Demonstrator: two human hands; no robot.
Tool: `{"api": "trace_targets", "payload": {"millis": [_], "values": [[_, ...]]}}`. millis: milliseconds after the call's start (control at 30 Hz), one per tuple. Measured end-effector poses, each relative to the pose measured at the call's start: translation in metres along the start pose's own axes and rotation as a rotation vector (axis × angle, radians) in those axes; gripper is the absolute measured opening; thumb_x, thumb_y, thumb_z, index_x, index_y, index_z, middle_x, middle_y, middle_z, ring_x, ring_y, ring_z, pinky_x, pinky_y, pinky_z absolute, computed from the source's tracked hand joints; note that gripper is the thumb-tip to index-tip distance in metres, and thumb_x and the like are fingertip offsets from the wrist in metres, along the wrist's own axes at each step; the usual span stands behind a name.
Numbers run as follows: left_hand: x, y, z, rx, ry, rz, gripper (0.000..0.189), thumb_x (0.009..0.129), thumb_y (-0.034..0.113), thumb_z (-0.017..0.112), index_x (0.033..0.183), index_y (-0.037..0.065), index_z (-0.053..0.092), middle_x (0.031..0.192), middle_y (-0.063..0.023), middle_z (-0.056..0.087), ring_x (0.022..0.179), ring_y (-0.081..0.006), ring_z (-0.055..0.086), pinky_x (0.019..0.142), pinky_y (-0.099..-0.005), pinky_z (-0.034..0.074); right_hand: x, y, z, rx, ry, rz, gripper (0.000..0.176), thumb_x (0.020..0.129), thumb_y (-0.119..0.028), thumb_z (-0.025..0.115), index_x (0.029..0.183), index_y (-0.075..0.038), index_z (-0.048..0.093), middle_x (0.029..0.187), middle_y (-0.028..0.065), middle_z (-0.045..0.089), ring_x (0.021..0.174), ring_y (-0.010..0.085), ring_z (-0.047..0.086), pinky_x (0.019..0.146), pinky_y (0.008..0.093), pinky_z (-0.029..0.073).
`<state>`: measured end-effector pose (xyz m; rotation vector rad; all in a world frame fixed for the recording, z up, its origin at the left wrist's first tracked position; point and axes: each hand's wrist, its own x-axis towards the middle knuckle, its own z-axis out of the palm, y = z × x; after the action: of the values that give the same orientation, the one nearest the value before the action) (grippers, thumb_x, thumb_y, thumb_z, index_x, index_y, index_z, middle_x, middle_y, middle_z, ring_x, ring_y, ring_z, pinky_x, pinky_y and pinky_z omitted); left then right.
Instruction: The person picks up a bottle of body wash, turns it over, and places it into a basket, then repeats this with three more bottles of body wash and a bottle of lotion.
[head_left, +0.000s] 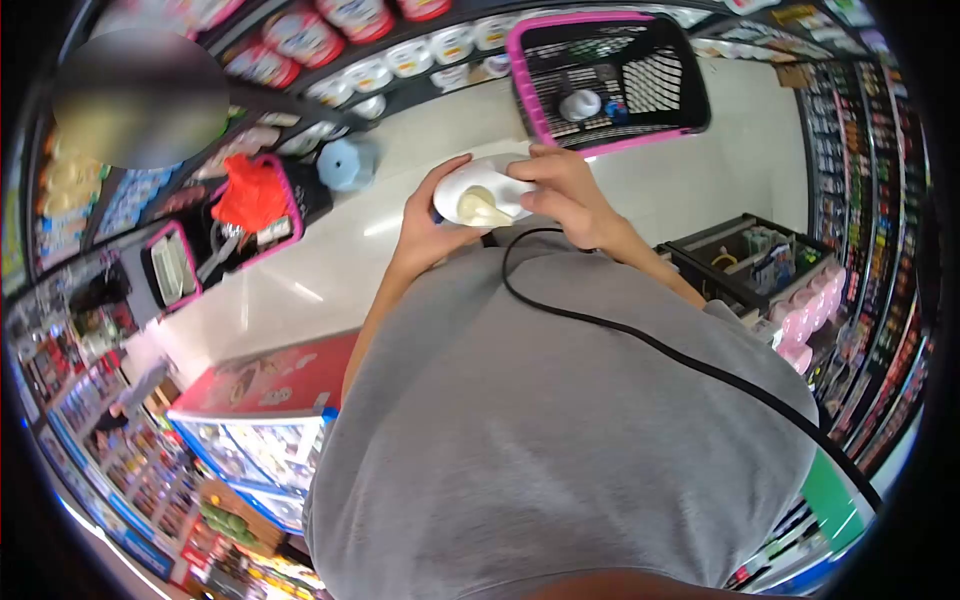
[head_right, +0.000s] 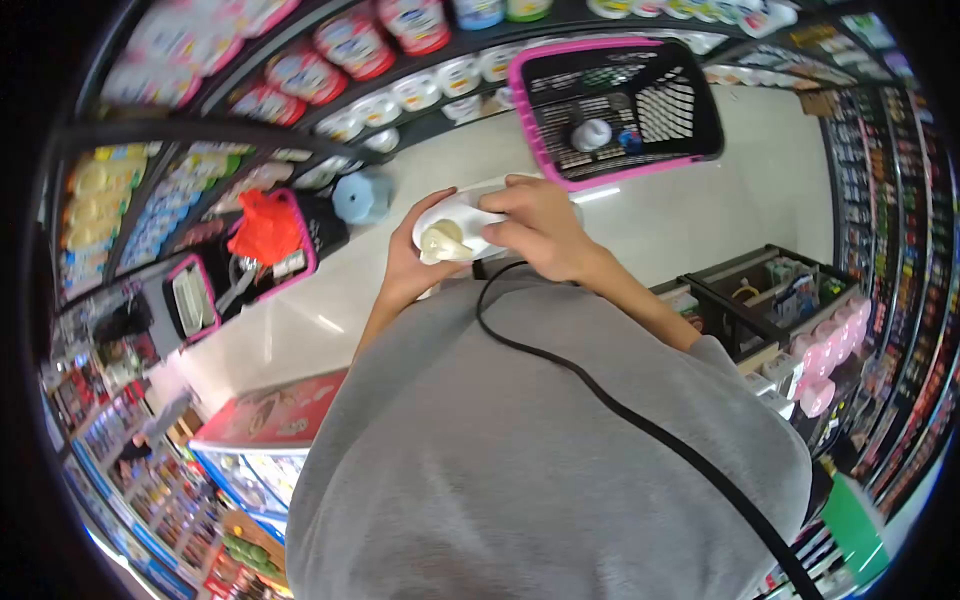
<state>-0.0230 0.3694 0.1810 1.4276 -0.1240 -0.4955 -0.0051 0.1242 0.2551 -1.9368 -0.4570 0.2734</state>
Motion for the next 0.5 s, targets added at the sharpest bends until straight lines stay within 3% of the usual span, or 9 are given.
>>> {"api": "trace_targets", "payload": {"millis": [167,300,400,500], "values": [[0.072,-0.009,0.087,0.022,0.010,0.049,0.086,0.067,-0.002,0.087,0.145,0.000,0.050,0.137,-0.0124,0.061,0.126,-0.0221,0.060,0.109,-0.0370,0.049,-0.033,0.035,-0.087,-0.039,0.125,0.086,0.036,0.082,-0.038,0.064,0.089,-0.003,0.067,0.074,0.0190,0.060,0.078,0.0375,0.056,0.068,0.0464,0.041],[0.126,-0.012,0.155,0.102,0.057,-0.075,0.078,0.070,-0.003,0.086,0.141,-0.001,0.054,0.132,-0.0125,0.064,0.121,-0.0218,0.063,0.104,-0.0349,0.052,-0.054,0.086,-0.149,-0.070,0.165,0.091,0.040,0.080,-0.041,0.064,0.092,-0.004,0.071,0.076,0.0187,0.061,0.077,0.0375,0.057,0.067,0.0465,0.042],[0.163,-0.018,0.190,0.459,0.170,0.067,0.067,0.074,0.001,0.085,0.135,-0.001,0.058,0.124,-0.0137,0.069,0.112,-0.0213,0.068,0.098,-0.0345,0.055,-0.060,0.127,-0.175,-0.082,0.233,0.091,0.036,0.077,-0.036,0.065,0.093,-0.005,0.072,0.078,0.0195,0.063,0.077,0.0381,0.057,0.067,0.0477,0.043],[0.205,-0.032,0.200,0.529,0.140,0.008,0.067,0.073,0.005,0.088,0.133,0.001,0.060,0.118,-0.0140,0.072,0.109,-0.0206,0.070,0.096,-0.0343,0.056,-0.052,0.194,-0.184,-0.109,0.234,0.078,0.036,0.073,-0.032,0.067,0.096,-0.005,0.074,0.081,0.0208,0.066,0.082,0.0387,0.060,0.070,0.0471,0.047]]}}
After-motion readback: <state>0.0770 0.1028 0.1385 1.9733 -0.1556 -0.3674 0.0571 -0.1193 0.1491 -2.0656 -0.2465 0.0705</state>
